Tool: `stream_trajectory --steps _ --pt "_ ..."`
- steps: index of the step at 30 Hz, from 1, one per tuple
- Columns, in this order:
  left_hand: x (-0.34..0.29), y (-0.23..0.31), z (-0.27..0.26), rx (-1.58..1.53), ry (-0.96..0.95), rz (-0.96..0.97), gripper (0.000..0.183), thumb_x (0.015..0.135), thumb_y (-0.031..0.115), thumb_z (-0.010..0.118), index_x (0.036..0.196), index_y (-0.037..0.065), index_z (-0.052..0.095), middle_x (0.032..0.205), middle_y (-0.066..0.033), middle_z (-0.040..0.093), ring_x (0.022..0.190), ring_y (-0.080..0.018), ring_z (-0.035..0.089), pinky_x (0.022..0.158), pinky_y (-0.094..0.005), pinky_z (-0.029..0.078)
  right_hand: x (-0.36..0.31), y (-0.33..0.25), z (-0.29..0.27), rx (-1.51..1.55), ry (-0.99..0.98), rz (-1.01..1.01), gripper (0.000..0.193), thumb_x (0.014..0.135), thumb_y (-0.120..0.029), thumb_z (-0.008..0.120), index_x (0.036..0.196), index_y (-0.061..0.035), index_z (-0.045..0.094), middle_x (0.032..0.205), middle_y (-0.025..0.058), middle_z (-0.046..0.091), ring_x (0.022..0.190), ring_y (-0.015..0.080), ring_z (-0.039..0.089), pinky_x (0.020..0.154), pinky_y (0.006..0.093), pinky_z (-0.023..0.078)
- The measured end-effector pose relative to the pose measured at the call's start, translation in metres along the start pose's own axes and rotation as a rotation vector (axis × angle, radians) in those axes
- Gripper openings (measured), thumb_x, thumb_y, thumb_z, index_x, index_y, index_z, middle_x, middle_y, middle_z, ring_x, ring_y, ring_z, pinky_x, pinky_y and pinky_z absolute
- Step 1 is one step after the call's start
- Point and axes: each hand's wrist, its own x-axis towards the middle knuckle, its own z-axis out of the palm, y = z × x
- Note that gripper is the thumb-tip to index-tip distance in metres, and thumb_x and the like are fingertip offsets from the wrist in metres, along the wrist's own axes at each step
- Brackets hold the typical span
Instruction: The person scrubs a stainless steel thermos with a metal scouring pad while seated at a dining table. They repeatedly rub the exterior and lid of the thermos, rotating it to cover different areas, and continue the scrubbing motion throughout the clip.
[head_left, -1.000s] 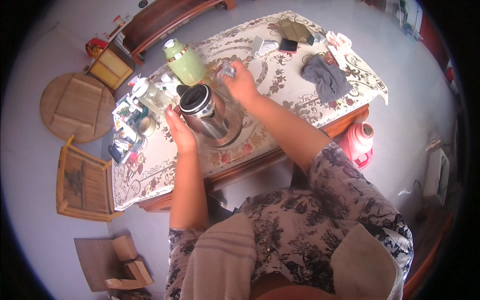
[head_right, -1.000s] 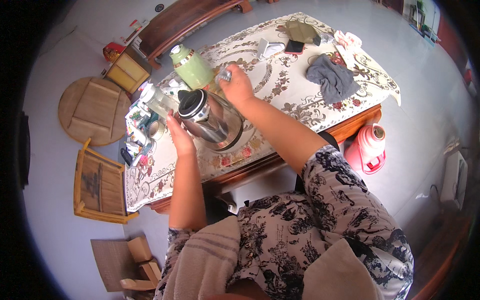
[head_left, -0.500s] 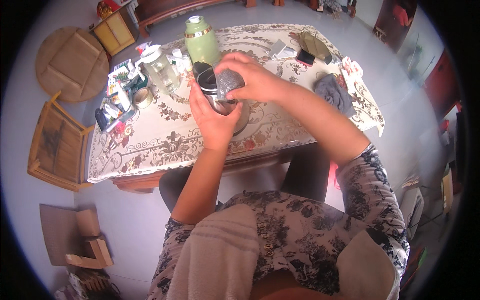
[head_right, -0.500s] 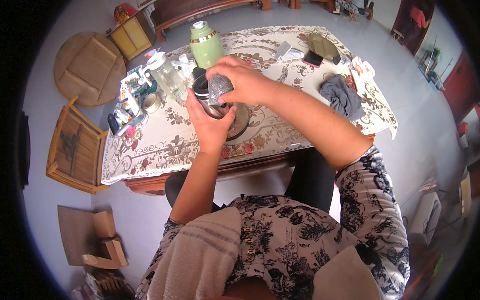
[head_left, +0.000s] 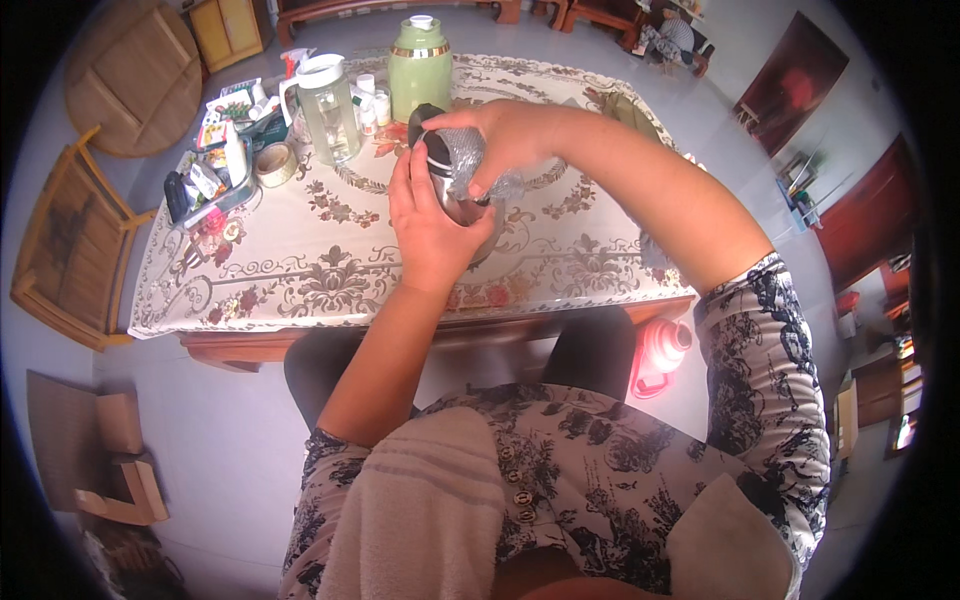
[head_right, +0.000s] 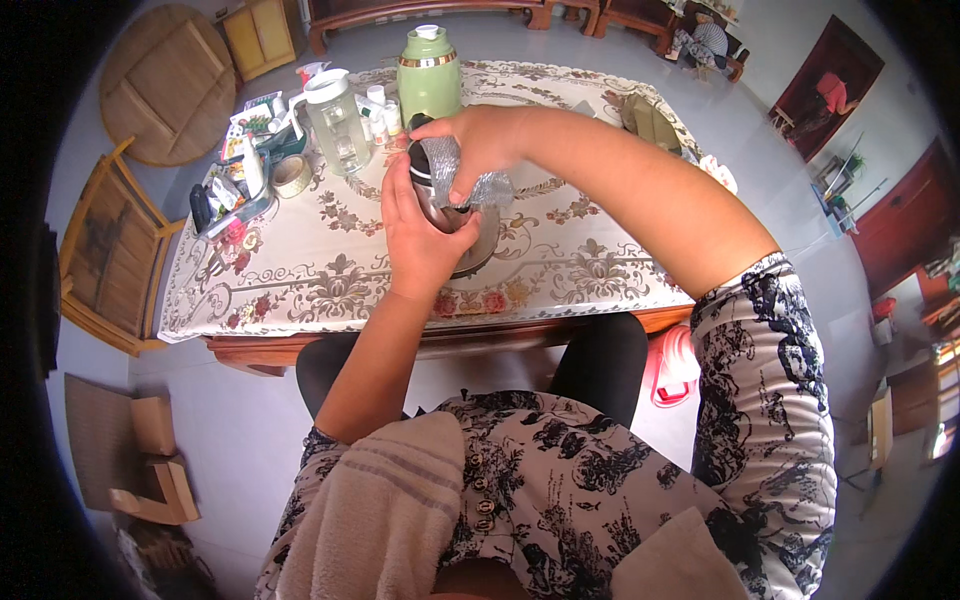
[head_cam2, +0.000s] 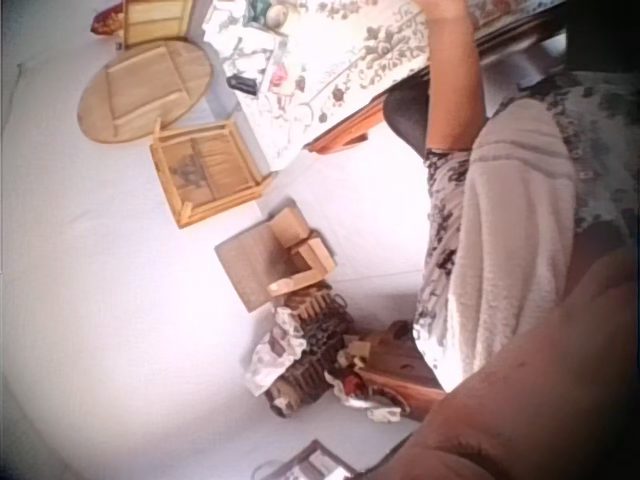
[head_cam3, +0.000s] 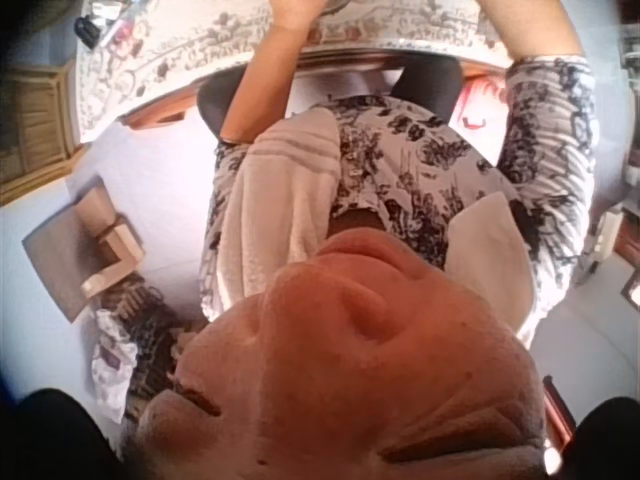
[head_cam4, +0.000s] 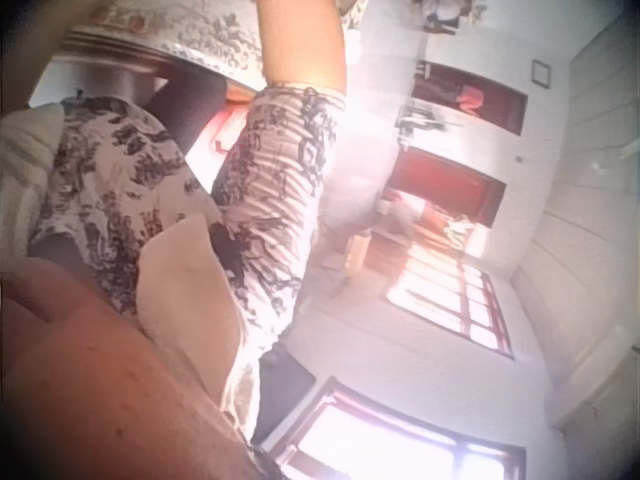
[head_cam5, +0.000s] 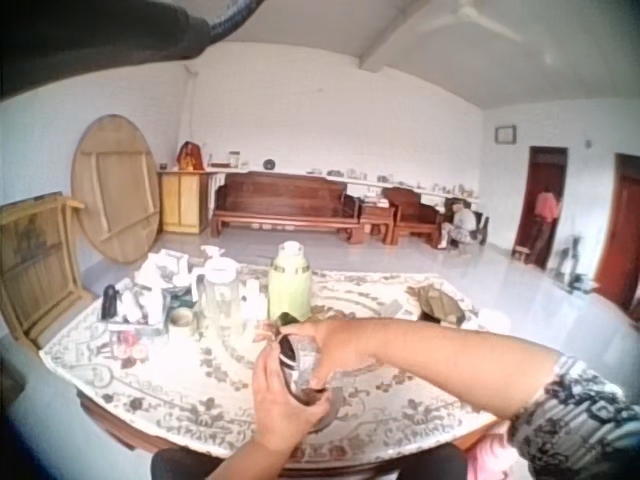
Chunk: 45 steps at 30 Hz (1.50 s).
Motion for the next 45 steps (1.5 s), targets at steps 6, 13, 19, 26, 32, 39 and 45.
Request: stream_trajectory --steps 6,13,19,26,32,39,45 --pt "0.002 0.0 -0.004 -0.042 -0.024 -0.019 0.103 0.059 0.021 0.084 0.143 0.003 0.027 0.138 -0.0233 0.037 0.127 -0.0395 0.04 0.106 -0.0463 0.036 0.016 0.006 -0.002 -0.087 -0.027 -0.089 0.098 0.058 -0.02 0.085 0.143 -0.0101 0.036 0.123 0.0174 0.06 0.114 0.0286 0.059 0.091 0.0354 0.049" --pt "0.001 -0.006 -0.002 -0.056 -0.004 -0.03 0.105 0.058 0.025 0.084 0.145 0.006 0.028 0.139 -0.0234 0.036 0.127 -0.0395 0.039 0.105 -0.0484 0.034 0.012 -0.01 0.006 -0.127 0.008 -0.084 0.09 0.061 -0.013 0.08 0.139 -0.006 0.037 0.12 0.0168 0.058 0.111 0.0279 0.058 0.09 0.0344 0.049" --pt "-0.002 -0.006 -0.001 -0.073 0.007 -0.036 0.103 0.058 0.025 0.083 0.144 0.007 0.03 0.14 -0.0233 0.035 0.129 -0.0392 0.036 0.106 -0.0493 0.031 0.011 -0.006 0.002 -0.087 -0.016 -0.108 0.094 0.06 -0.016 0.078 0.142 -0.0066 0.034 0.12 0.0168 0.058 0.109 0.0275 0.059 0.09 0.0332 0.049" --pt "-0.001 -0.005 0.0 -0.1 0.024 -0.047 0.098 0.059 0.024 0.081 0.143 0.006 0.033 0.14 -0.0226 0.036 0.129 -0.0396 0.036 0.106 -0.0496 0.031 0.007 0.002 0.019 0.014 0.166 -0.155 0.092 0.06 -0.018 0.078 0.142 -0.0075 0.038 0.121 0.0149 0.058 0.109 0.0255 0.059 0.092 0.0316 0.048" --pt "0.001 -0.005 -0.001 -0.036 0.06 0.005 0.099 0.059 0.021 0.08 0.143 0.003 0.031 0.136 -0.0249 0.04 0.122 -0.0412 0.043 0.101 -0.0493 0.038 0.007 0.026 0.034 0.189 0.24 -0.274 0.083 0.067 -0.006 0.07 0.144 -0.0148 0.04 0.136 0.0129 0.045 0.122 0.0248 0.048 0.099 0.0332 0.045" --pt "-0.001 -0.008 0.002 -0.007 0.06 0.004 0.101 0.059 0.022 0.08 0.143 0.001 0.03 0.136 -0.0249 0.04 0.124 -0.041 0.042 0.102 -0.0494 0.037 -0.001 0.03 0.05 0.319 0.32 -0.35 0.076 0.072 0.001 0.066 0.142 -0.0182 0.045 0.145 0.0195 0.034 0.141 0.032 0.028 0.111 0.038 0.031" --pt "-0.002 -0.005 0.002 -0.006 0.076 -0.011 0.101 0.058 0.02 0.08 0.143 0.001 0.029 0.136 -0.0249 0.039 0.125 -0.0409 0.041 0.103 -0.0498 0.036 0.006 0.035 0.071 0.3 0.488 -0.421 0.068 0.074 -0.006 0.073 0.137 -0.018 0.05 0.142 0.0209 0.037 0.138 0.0356 0.029 0.112 0.042 0.03"
